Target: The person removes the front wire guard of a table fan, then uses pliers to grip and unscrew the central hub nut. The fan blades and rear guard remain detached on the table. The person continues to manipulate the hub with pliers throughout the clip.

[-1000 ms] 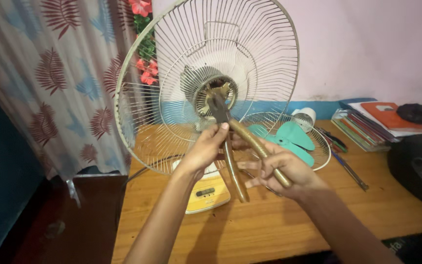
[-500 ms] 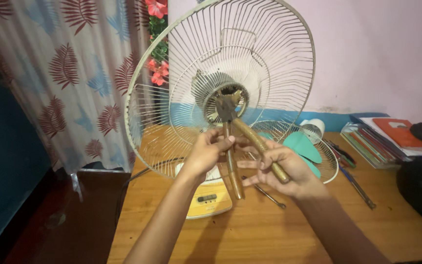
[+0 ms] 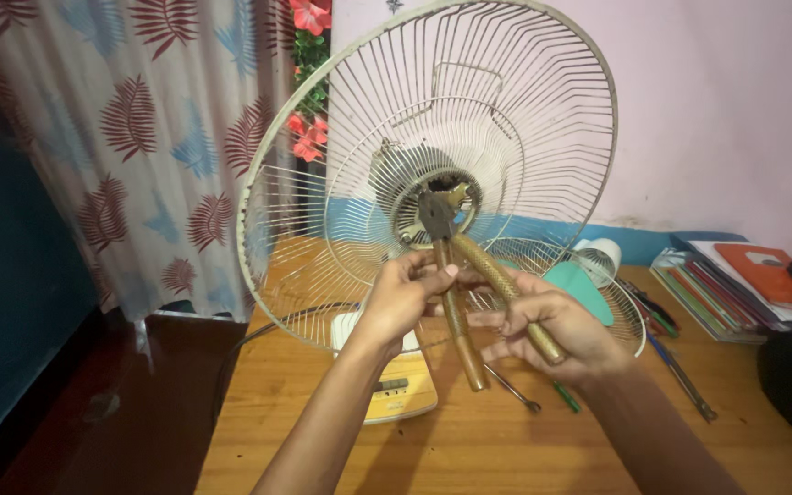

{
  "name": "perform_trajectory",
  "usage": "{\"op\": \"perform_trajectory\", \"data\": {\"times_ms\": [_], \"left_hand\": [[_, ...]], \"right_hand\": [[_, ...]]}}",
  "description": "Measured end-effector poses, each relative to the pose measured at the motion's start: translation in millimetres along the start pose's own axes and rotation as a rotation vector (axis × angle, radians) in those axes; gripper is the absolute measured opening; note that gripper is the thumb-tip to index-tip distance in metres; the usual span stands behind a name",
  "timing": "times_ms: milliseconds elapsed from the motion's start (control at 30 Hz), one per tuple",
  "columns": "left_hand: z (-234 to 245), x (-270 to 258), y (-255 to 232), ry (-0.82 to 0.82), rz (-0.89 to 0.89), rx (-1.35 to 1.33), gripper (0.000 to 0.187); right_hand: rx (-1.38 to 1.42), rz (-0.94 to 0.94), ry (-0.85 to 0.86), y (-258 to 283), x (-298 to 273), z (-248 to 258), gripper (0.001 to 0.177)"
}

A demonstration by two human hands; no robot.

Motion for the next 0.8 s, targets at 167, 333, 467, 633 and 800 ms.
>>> {"op": "perform_trajectory", "data": {"times_ms": [167,333,467,633,800], "left_hand": [[-5.6,-2.9,-4.8,0.015,-0.034,-0.063,0.029],[-2.6,-4.8,-5.0,-0.007,-0.022,-0.109,0.032],[0.2,-2.4,-7.0,-0.006,-0.033,-0.068,0.033],[3.1,-3.0,-4.0,0.011,-0.034,-0.119,0.031],[-4.3,-5.4,-3.9,0.063,-0.068,-0.187,0.036]], "right_hand": [[-0.138,-0.082,-0.106,3.3,-2.7,2.8,0.092],[-0.160,-0.121,-0.115,6.1,-1.5,-1.3,0.091],[-0.152,-0.084,-0.097,6.8,0.7,-0.1,0.085],[-0.096,-0.045,-0.067,-1.4,7.0,0.0,0.080],[0.044,0.024,0.157,1.4,12.0,-21.2,0.064]]}}
Point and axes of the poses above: each hand's wrist, its own x-axis towards the middle knuckle, its own z-axis out of the back of the hand, y = z × x, the point moved 10 cm from there along x, towards the middle knuckle, and after that the axes turned 11 degrees about y, right-handed, at the moved point
